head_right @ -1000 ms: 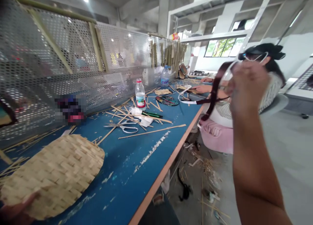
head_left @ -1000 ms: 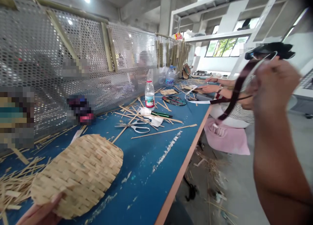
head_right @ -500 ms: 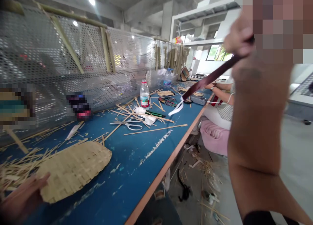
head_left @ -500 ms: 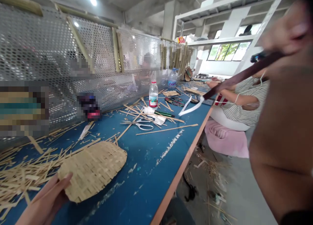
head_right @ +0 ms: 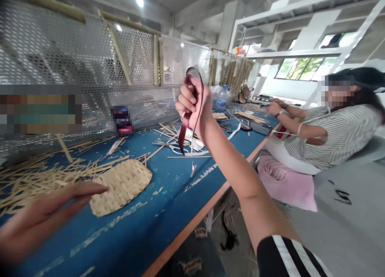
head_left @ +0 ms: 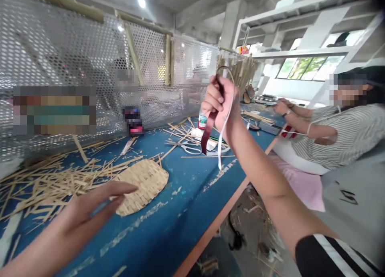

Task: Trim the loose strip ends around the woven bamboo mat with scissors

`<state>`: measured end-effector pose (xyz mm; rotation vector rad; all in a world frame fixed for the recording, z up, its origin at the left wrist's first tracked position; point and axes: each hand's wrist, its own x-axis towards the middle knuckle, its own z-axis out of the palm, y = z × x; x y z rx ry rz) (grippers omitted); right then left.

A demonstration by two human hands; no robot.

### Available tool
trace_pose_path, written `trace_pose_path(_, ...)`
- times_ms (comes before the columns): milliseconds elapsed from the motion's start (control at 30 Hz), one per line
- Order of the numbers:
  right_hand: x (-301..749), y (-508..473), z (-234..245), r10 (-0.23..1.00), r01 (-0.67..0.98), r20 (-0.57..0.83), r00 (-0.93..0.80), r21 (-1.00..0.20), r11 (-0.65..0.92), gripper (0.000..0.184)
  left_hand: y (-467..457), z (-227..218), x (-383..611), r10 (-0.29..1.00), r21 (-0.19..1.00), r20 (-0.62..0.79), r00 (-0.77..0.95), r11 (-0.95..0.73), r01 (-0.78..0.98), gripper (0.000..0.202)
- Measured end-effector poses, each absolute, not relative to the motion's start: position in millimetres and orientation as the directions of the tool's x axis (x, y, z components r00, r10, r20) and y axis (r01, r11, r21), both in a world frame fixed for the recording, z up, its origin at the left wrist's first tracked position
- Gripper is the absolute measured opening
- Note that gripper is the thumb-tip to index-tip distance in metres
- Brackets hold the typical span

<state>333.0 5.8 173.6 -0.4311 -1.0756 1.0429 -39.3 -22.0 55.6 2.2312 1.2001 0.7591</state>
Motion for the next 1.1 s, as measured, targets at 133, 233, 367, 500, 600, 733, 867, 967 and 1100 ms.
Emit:
trace_pose_path(133,291,25,160,0.818,-0.451,0.572,-0.059,-0.747,0.489,0.030,-36,73,17,0.686,0.648,0.085,0.723,-0.589,0.483,0.049)
trace_pose_path(233,259,33,157,0.785,-0.499,0.604,-0.141,-0.728,0.470,0.033,-20,66,60,0.686,0.747,0.202,0.698,-0.569,0.343,0.064)
trace_pose_path(367,253,35,162,0.785,-0.488,0.618,-0.030,-0.695,0.528,0.034,-1,59,85,0.649,0.927,0.163,0.743,-0.358,0.109,0.036)
trace_pose_path(500,308,35,144,0.792,-0.351,0.610,-0.002,-0.742,0.571,0.034,4,69,72,0.658,0.967,0.154,0.737,-0.254,0.024,0.034)
trace_pose_path(600,362,42,111,0.873,-0.171,0.467,-0.144,-0.880,0.443,0.040,10,80,60,0.701,0.955,0.152,0.697,-0.286,0.079,0.034)
trace_pose_path(733,404,51,77,0.978,0.371,0.158,-0.137,-0.907,0.198,0.047,23,86,53,0.701,0.914,-0.009,0.713,-0.283,0.289,0.030)
trace_pose_path(867,381,39,81,0.972,0.669,0.189,-0.140,-0.705,0.234,0.033,30,80,54,0.646,0.880,-0.107,0.756,-0.293,0.374,0.040)
trace_pose_path(967,331,15,94,0.915,0.615,0.271,-0.298,-0.679,0.401,0.025,33,74,56,0.630,0.899,-0.133,0.765,-0.248,0.361,0.040)
trace_pose_path(1100,272,-10,94,0.785,0.480,0.334,-0.523,-0.645,0.594,0.026,38,68,56,0.640,0.915,-0.076,0.765,-0.261,0.309,0.018)
